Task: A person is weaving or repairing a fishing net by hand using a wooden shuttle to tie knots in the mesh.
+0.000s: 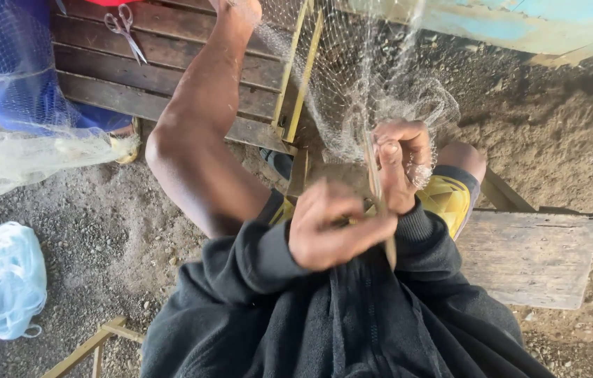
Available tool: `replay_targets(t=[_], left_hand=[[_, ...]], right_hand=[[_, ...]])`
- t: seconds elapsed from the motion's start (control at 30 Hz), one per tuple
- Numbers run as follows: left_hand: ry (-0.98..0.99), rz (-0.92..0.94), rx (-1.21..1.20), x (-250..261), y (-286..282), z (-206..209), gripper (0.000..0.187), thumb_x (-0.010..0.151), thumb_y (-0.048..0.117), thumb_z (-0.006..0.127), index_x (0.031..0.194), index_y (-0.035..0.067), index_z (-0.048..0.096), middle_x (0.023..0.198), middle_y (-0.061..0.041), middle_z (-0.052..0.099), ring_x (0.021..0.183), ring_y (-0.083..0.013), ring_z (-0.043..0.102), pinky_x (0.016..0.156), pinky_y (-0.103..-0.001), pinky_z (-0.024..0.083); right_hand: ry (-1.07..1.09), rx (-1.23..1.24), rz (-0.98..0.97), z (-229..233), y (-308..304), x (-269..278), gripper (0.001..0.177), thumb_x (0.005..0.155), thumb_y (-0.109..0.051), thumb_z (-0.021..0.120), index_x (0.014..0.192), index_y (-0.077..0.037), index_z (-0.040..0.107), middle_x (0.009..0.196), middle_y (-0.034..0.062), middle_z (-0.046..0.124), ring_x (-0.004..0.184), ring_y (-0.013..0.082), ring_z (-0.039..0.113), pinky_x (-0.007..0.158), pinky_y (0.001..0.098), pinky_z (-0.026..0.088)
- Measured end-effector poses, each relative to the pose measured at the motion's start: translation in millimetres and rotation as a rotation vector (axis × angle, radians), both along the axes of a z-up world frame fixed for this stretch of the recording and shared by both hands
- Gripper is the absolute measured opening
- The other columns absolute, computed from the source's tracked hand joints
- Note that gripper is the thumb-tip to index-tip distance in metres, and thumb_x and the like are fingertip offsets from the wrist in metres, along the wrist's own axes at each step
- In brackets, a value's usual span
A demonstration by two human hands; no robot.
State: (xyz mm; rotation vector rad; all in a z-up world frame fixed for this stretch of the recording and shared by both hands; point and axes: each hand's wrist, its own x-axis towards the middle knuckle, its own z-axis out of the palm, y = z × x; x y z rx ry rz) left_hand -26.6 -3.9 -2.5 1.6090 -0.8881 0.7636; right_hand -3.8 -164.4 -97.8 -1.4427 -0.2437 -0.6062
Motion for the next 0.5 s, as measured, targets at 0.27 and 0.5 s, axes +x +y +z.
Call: replay_targets(t=[0.27,0.5], left_hand=[[0.203,-0.556,-0.406,4,80,58,0.070,0.099,-0.027,0.047,0.161,0.005,0.052,0.120,-0.023,0.077,0.110,-0.0381,0.085,0.116,-0.056,0.073],[0.483,-0.144,0.080,28,64,38,0.023,0.107,0.010,0.087,0.129,0.005,0.082,0.089,-0.004,0.071,0.055,-0.0253,0.070,0.044,-0.038,0.058]], right_hand=[[0.094,0.316,0.113,40,5,2,0.025,0.125,-0.044,0.073,0.122,-0.020,0.064,0.090,-0.0042,0.061,0.069,0.0090,0.056,0.054,0.0254,0.040],[0.147,0.314,0.100,19,-8,-1,0.044,0.118,-0.050,0.074,0.115,-0.007,0.066,0.083,0.0038,0.062,0.074,0.0156,0.069,0.060,0.0273,0.061]])
